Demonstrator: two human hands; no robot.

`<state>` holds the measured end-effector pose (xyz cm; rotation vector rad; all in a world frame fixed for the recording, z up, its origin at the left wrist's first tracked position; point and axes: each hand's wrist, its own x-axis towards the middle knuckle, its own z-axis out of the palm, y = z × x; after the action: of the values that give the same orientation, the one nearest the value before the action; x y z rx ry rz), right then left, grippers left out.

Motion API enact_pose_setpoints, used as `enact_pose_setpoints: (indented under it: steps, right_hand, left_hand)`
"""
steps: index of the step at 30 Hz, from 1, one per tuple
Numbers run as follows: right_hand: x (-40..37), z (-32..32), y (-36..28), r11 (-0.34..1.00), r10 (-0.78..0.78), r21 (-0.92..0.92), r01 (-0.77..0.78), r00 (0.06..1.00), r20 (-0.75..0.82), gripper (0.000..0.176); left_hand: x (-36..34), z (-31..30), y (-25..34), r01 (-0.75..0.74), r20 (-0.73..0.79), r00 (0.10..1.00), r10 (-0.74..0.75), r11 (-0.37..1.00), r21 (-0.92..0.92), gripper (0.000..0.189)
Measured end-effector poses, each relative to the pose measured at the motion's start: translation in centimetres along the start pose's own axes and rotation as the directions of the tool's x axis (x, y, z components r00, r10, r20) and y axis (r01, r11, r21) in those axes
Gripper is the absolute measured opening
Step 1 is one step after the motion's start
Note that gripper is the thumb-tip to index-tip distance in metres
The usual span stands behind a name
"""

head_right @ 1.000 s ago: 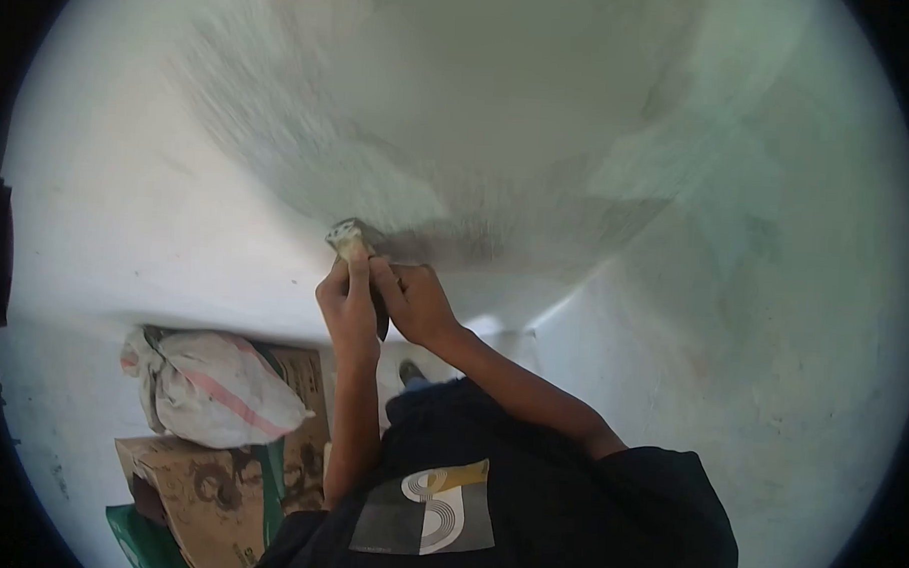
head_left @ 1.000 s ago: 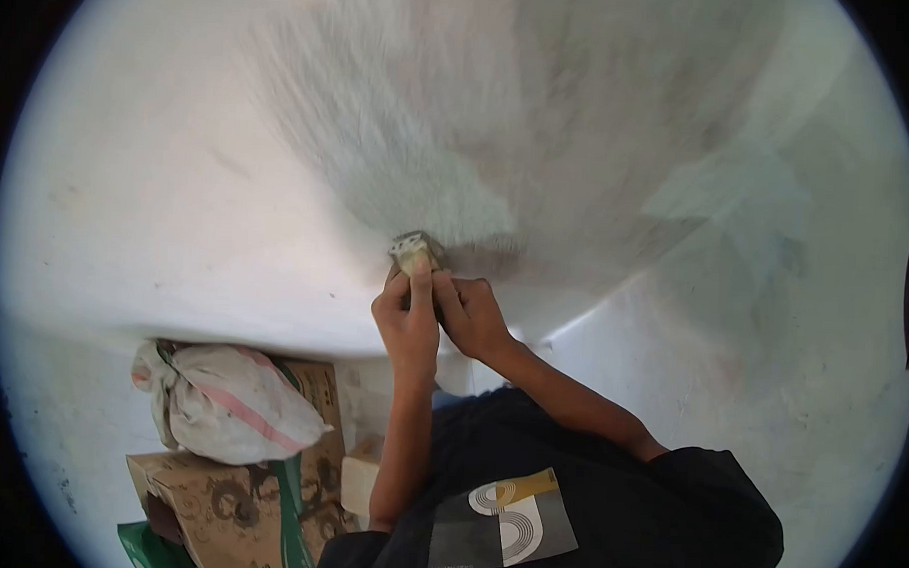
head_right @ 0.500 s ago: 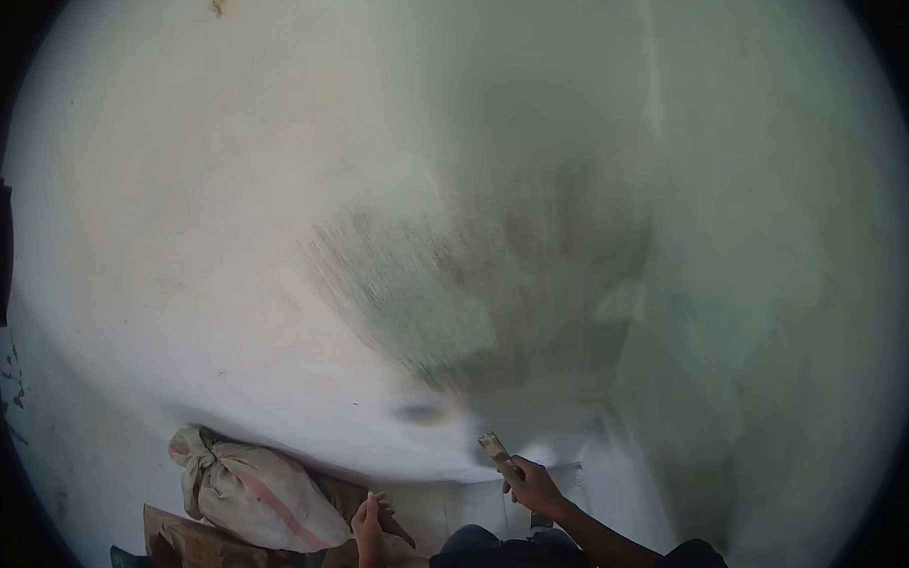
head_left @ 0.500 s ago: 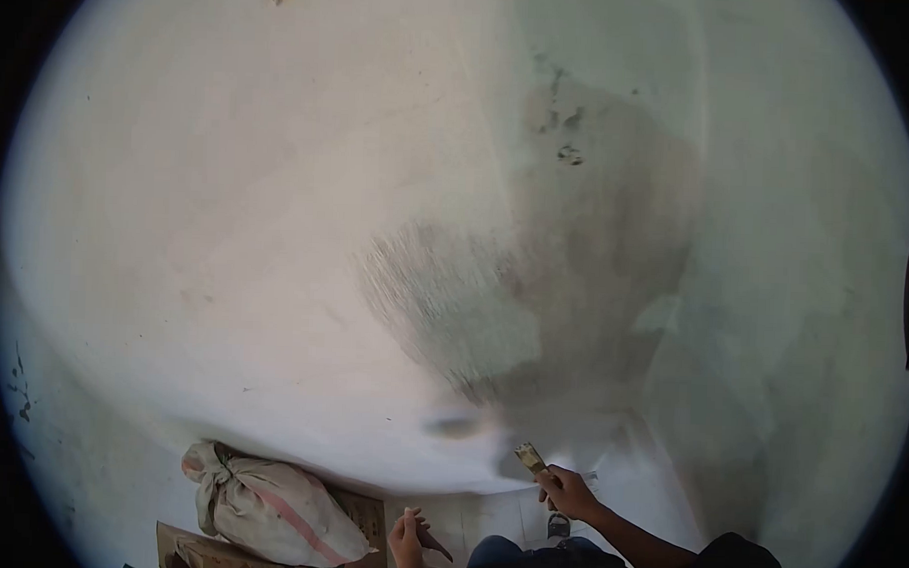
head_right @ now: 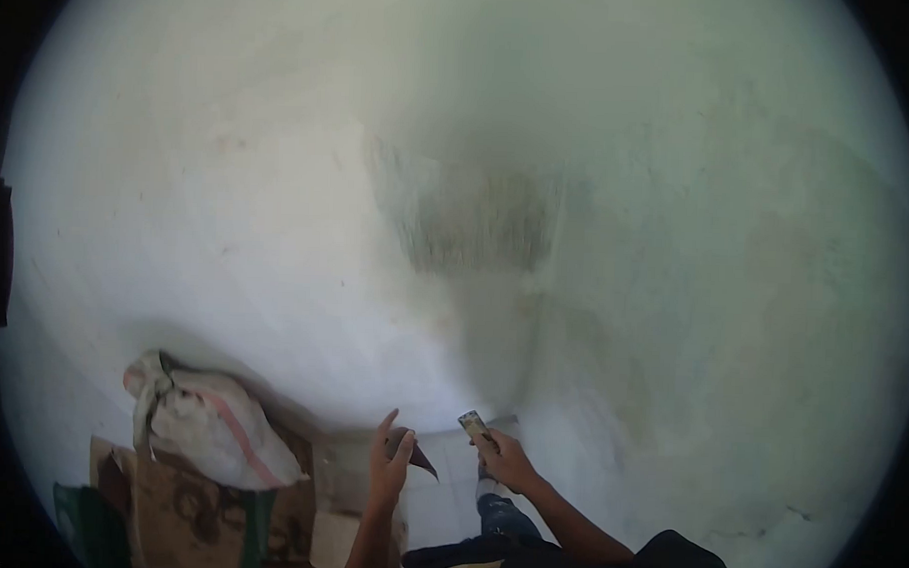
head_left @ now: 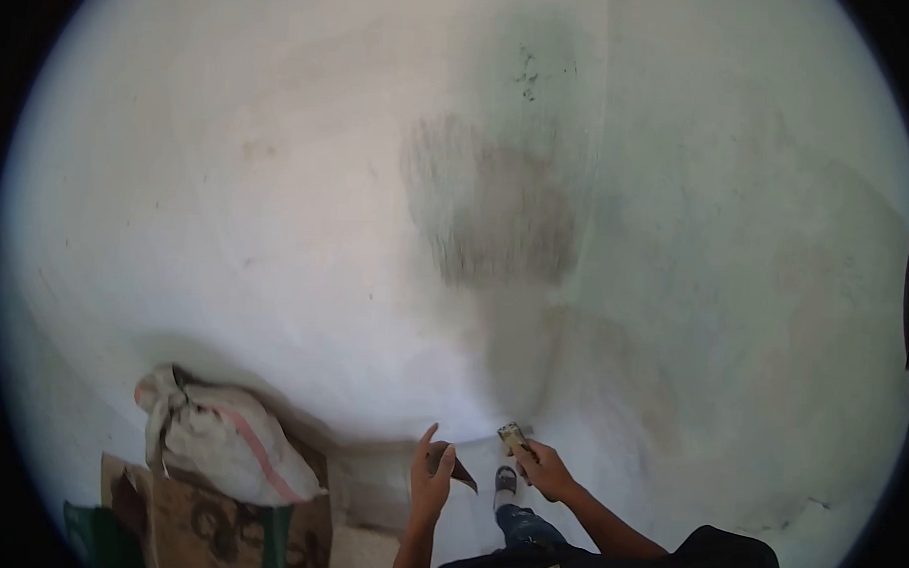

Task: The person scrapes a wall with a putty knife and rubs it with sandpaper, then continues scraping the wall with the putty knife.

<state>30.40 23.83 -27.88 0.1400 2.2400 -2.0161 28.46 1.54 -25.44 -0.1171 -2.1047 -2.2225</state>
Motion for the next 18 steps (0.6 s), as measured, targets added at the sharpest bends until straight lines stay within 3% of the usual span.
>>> enact_pose_setpoints:
  steps: [3, 5, 6, 8, 9, 10, 11, 12, 15, 18]
  right_hand:
    - [-6.8, 1.9, 0.7, 0.994, 0.079, 0.060, -0.087, 0.989, 0.124, 0.034]
    - [-10.7, 2.6, 0.2, 0.993, 0.107, 0.042, -0.114, 0.983, 0.149, 0.035]
    - [-12.4, 2.9, -0.2, 0.985, 0.140, 0.069, -0.156, 0.971, 0.195, 0.034]
    - [-15.1, 3.4, 0.0, 0.976, 0.186, 0.070, -0.207, 0.954, 0.234, 0.033]
    - [-16.3, 3.6, 0.2, 0.974, 0.197, 0.060, -0.217, 0.950, 0.242, 0.033]
    - [-17.2, 3.8, 0.5, 0.983, 0.176, 0.012, -0.184, 0.958, 0.228, 0.033]
    - [-18.0, 4.1, 0.8, 0.988, 0.153, -0.036, -0.148, 0.964, 0.219, 0.032]
    - [-18.8, 4.5, 0.8, 0.987, 0.162, -0.045, -0.156, 0.958, 0.237, 0.032]
    - [-21.1, 5.4, 0.2, 0.992, 0.117, -0.080, -0.097, 0.941, 0.316, 0.033]
    - [-23.6, 5.7, -0.4, 0.989, 0.067, -0.147, -0.007, 0.912, 0.404, 0.037]
  left_hand:
    - [-7.6, -3.5, -1.5, 0.030, -0.086, 0.996, -0.027, 0.999, 0.036, 0.056]
    - [-12.1, -6.5, -2.1, 0.011, -0.247, 0.965, 0.091, 0.924, 0.383, 0.059]
    - [-14.4, -8.2, -3.0, 0.006, -0.248, 0.964, 0.096, 0.925, 0.381, 0.059]
    - [-18.9, -11.0, -4.4, 0.144, -0.366, 0.930, 0.039, 0.877, 0.459, 0.055]
    - [-20.6, -11.9, -4.1, 0.158, -0.376, 0.926, 0.028, 0.877, 0.453, 0.055]
    - [-22.5, -12.7, -3.6, 0.260, -0.439, 0.894, -0.092, 0.903, 0.341, 0.053]
    - [-24.2, -13.2, -3.3, 0.354, -0.488, 0.847, -0.211, 0.909, 0.219, 0.051]
    - [-25.5, -13.4, -2.9, 0.339, -0.506, 0.812, -0.291, 0.941, 0.004, 0.053]
    - [-28.7, -12.7, -1.5, 0.305, -0.577, 0.796, -0.185, 0.945, 0.119, 0.050]
    - [-30.4, -9.7, 1.6, 0.336, -0.498, 0.827, -0.260, 0.939, 0.068, 0.049]
